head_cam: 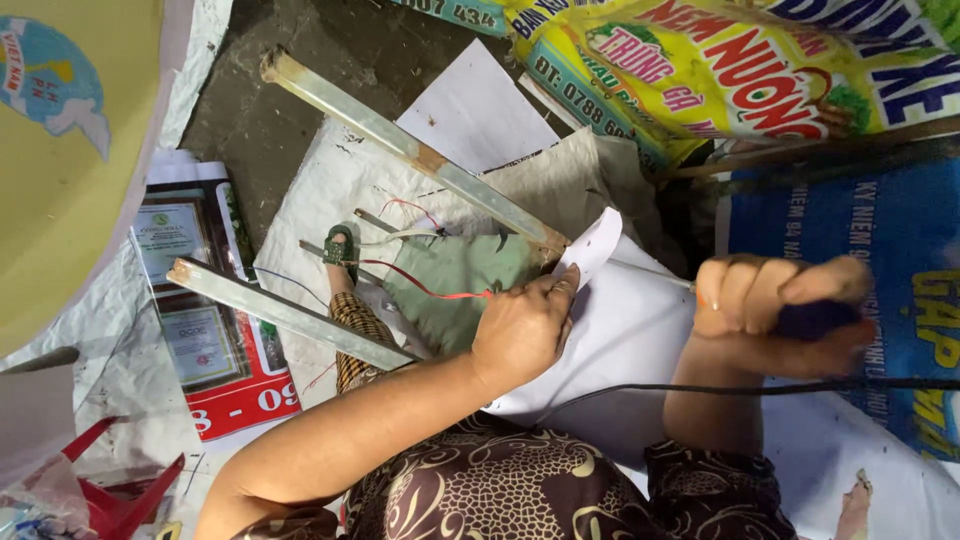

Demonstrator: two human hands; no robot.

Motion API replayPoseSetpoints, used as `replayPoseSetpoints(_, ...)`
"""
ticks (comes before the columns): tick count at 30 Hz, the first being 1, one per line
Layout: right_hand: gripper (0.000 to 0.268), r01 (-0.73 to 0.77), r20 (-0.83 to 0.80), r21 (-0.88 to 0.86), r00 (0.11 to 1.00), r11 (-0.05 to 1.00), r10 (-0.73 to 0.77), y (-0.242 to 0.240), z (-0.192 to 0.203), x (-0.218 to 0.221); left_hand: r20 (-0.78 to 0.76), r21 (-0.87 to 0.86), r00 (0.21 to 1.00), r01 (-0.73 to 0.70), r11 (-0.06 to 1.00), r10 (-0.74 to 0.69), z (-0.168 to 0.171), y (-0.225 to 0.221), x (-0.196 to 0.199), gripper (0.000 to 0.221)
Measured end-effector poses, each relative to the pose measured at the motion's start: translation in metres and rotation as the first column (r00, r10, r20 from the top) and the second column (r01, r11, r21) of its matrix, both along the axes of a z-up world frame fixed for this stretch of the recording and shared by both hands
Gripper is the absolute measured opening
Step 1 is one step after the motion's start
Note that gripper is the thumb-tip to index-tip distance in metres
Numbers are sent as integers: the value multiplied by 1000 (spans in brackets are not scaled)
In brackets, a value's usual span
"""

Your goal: Assembling a banner by poking holes through the material into a frame using a screwdriver and smoothing it with a cloth

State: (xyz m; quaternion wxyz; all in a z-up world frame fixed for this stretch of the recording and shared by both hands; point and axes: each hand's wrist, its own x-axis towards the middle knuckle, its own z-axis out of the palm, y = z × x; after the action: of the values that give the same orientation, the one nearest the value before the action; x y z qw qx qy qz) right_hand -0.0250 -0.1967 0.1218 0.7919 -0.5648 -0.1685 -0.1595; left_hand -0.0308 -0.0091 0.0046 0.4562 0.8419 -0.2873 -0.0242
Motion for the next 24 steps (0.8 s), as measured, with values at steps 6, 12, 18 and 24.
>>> replayPoseSetpoints(6,35,18,-9,-50,1000,999,-19,10,9,-2,-13,-29,1000,19,999,-19,0,-2,1,47)
replayPoseSetpoints(12,36,-63,-62,-45,996,997,60,18,14,3,-25,-24,999,20,1000,-21,-4,-3,0,47)
replayPoseSetpoints(18,38,-151,-44,-199,988,968,146,31,18,7,-30,-22,1000,7,1000,-8,-3,-2,2,49)
replayPoseSetpoints(24,41,-147,-26,-252,989,956,145,43,9,10,-102,-81,995,-22,996,13,3,1,6,46)
